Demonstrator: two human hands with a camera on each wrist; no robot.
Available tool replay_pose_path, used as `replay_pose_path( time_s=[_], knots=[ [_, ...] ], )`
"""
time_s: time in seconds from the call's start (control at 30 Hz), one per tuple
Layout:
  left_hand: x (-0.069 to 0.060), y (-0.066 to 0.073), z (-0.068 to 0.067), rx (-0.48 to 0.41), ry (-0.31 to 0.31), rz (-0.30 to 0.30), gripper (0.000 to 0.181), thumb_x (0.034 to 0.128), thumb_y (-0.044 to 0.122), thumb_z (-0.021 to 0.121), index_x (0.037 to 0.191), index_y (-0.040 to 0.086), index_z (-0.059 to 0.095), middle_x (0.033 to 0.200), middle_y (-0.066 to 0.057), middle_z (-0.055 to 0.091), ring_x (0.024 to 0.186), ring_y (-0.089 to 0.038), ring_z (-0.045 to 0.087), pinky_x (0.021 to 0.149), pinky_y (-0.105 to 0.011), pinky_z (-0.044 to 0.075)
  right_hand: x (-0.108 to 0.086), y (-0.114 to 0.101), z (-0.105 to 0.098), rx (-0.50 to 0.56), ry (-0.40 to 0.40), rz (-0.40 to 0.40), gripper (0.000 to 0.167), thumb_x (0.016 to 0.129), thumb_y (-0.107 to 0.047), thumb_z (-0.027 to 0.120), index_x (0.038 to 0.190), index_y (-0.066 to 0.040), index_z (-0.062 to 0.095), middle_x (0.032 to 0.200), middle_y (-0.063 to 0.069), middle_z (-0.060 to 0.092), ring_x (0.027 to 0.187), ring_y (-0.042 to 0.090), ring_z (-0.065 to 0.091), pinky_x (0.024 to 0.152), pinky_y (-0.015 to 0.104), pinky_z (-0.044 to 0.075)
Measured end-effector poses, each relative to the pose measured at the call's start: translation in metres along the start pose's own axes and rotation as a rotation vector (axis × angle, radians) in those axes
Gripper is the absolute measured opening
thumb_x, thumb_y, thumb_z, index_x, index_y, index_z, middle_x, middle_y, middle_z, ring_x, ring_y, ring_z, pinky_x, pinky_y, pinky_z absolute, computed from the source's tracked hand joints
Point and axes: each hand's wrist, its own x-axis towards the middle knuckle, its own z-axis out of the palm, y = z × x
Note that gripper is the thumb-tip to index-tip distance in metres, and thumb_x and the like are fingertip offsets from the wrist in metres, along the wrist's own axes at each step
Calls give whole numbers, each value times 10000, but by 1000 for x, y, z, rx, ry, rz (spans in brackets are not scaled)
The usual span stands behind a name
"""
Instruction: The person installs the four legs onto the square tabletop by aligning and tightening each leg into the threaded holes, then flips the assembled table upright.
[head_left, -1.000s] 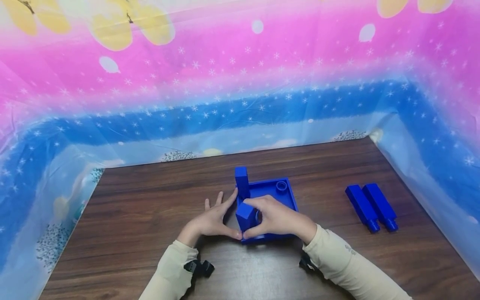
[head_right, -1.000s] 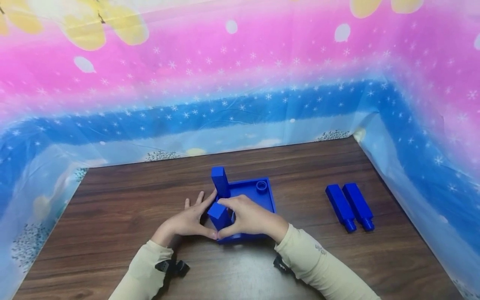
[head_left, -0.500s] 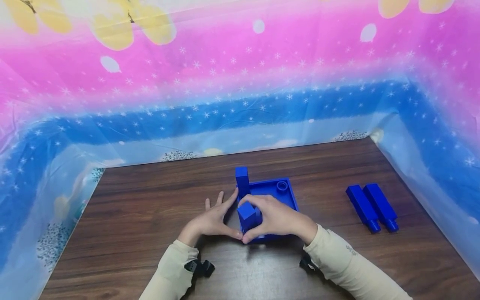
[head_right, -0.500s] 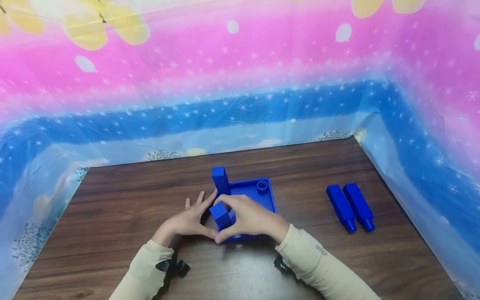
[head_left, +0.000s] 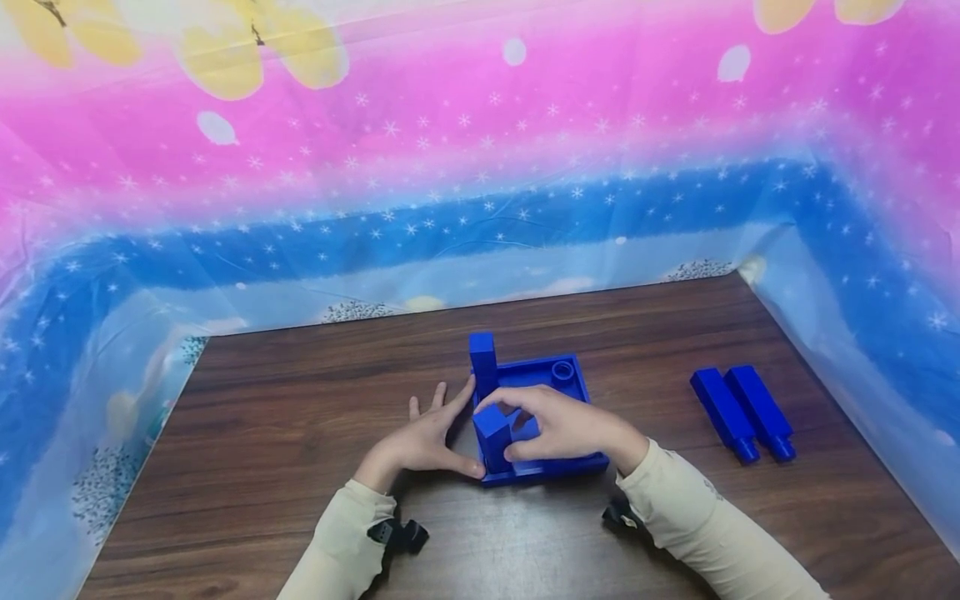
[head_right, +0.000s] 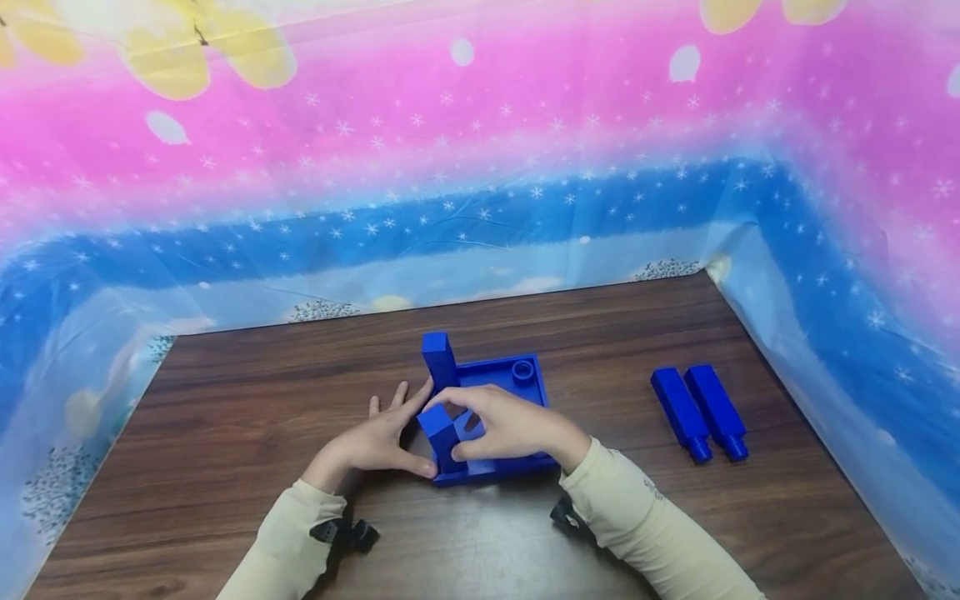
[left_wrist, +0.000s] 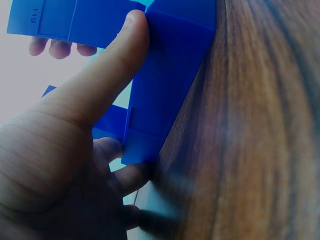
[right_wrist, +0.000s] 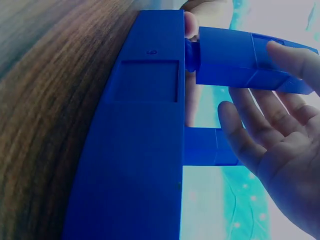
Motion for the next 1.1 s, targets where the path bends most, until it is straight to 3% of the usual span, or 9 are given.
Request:
replay_pose_path(
  time_s=[0.13,0.4,0.57,0.67,0.83,0.9,1.1],
  knots=[
    [3,-8,3,10,14,1,1406,653,757,880,1692,397,3,1772,6,57,1588,-375,-190,1135,-689,-275,-1,2,1,-3,5,16,495,945,-63,757,1410,-22,593,1249,82,695,1127,225,678,921,324,596],
    [-13,29,-8,8,-4,4,1378,719,674,893,1717,272,32,1770,-105,84,1580,-468,-156,1137,-728,-237,-2,0,1,-79,34,69,491,940,-188,809,1371,-32,635,1168,55,717,1017,171,710,864,341,594],
    [-15,37,-11,9,-20,-10,1355,748,631,897,1717,239,34,1768,-129,73,1577,-469,-165,1145,-720,-234,1,-1,4,-97,60,70,510,904,-176,844,1350,-37,639,1099,-3,709,966,118,696,846,316,589],
    [-14,36,-11,23,-23,-30,1351,754,618,900,1714,242,28,1769,-99,70,1583,-433,-170,1157,-701,-234,3,-1,8,-100,66,67,517,889,-158,852,1346,-35,645,1102,-22,697,952,90,676,846,305,583],
    [-2,4,-1,39,11,-13,1401,682,721,888,1703,345,6,1770,-50,76,1582,-406,-181,1139,-700,-260,4,1,13,-112,82,31,492,868,-152,869,1314,-59,683,1126,-27,671,938,75,649,821,283,583],
    [-1,-1,1,42,20,4,1395,683,727,884,1706,345,15,1771,-75,82,1579,-437,-176,1123,-716,-268,4,1,14,-110,94,25,473,857,-155,882,1282,-76,692,1107,-34,669,928,70,652,812,271,584],
    [-15,35,-11,9,-20,-6,1361,751,635,892,1715,212,30,1765,-133,68,1572,-471,-169,1145,-710,-243,5,3,16,-124,116,21,454,847,-259,920,1209,-119,687,1058,-60,674,905,61,653,784,266,594]
  ],
)
